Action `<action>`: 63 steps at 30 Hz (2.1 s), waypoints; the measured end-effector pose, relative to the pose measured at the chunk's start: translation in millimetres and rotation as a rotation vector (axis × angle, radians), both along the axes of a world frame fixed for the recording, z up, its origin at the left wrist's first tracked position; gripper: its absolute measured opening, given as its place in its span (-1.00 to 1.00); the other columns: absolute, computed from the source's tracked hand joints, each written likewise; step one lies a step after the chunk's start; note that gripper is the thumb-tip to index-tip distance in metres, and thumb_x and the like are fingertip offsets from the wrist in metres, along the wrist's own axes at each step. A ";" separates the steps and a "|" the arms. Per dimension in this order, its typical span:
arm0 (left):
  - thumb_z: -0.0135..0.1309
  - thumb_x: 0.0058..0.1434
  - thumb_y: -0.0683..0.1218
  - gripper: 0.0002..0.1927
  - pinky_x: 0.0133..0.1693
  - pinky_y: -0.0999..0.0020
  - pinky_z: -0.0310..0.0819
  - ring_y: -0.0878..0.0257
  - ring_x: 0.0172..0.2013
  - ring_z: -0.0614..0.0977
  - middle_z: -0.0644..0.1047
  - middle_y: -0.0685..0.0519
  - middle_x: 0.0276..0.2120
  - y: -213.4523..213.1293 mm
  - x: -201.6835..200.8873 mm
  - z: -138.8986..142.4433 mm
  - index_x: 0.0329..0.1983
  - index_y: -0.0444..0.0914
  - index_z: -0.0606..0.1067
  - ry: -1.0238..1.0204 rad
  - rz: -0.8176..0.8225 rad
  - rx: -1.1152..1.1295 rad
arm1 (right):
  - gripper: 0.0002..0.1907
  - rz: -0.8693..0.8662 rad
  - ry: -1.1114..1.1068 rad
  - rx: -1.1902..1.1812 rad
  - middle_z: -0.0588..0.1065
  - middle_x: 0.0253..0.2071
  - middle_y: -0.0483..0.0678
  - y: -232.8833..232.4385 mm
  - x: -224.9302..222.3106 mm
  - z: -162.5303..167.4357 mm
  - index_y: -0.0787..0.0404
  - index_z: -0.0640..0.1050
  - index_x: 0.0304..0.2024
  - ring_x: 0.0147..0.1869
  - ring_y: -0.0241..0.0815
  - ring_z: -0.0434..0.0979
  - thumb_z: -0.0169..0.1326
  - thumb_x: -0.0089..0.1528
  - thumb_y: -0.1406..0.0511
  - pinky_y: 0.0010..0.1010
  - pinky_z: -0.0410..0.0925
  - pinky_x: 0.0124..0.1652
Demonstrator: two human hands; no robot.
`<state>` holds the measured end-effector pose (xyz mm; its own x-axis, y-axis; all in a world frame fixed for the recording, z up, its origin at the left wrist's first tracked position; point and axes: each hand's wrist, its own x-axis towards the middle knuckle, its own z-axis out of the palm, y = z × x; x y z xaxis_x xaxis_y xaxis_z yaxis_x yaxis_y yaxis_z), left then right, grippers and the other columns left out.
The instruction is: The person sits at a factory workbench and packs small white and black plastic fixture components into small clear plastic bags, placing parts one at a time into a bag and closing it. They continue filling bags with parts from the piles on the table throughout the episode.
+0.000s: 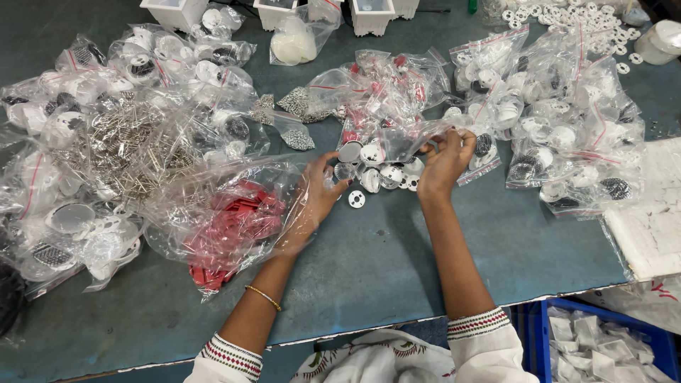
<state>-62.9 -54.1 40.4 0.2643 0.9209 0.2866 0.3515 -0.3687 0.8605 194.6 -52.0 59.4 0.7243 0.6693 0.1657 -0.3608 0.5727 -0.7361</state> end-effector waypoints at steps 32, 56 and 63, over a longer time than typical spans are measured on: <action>0.33 0.13 0.00 -0.35 -0.08 0.23 0.48 0.23 -0.19 0.59 0.55 0.12 -0.29 -5.0 5.9 35.0 0.29 -0.06 0.39 -0.114 -0.043 -0.142 | -0.90 0.206 0.221 -0.021 0.51 -0.28 -0.11 3.6 17.0 -6.2 0.17 0.46 -0.20 -0.25 -0.24 0.54 0.00 0.36 0.28 -0.35 0.45 -0.24; -0.02 0.38 0.01 -0.72 -0.53 0.44 0.27 0.37 -0.50 0.45 0.52 0.12 -0.42 -9.3 2.7 29.4 0.03 -0.23 0.42 -0.415 -0.095 -0.378 | -0.77 0.318 -1.142 0.009 0.48 -0.13 -0.03 -43.5 -81.2 35.2 0.32 0.47 -0.03 -0.12 -0.24 0.47 0.10 0.28 0.36 -0.42 0.36 -0.12; -0.23 0.48 0.26 -0.46 -0.19 0.47 0.42 0.36 -0.19 0.52 0.50 0.03 -0.08 -12.0 -1.0 29.2 0.24 -0.22 0.35 -0.620 -0.173 -0.242 | -0.75 0.419 -1.197 0.098 0.51 -0.04 0.02 -46.0 -91.1 48.7 0.31 0.51 -0.03 -0.07 -0.16 0.49 0.10 0.25 0.35 -0.40 0.38 -0.04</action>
<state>-63.9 -66.2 69.7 0.2672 0.9372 0.2240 -0.2789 -0.1473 0.9490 103.4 -98.0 108.2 -0.1744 0.7577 0.6289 0.3314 0.6466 -0.6871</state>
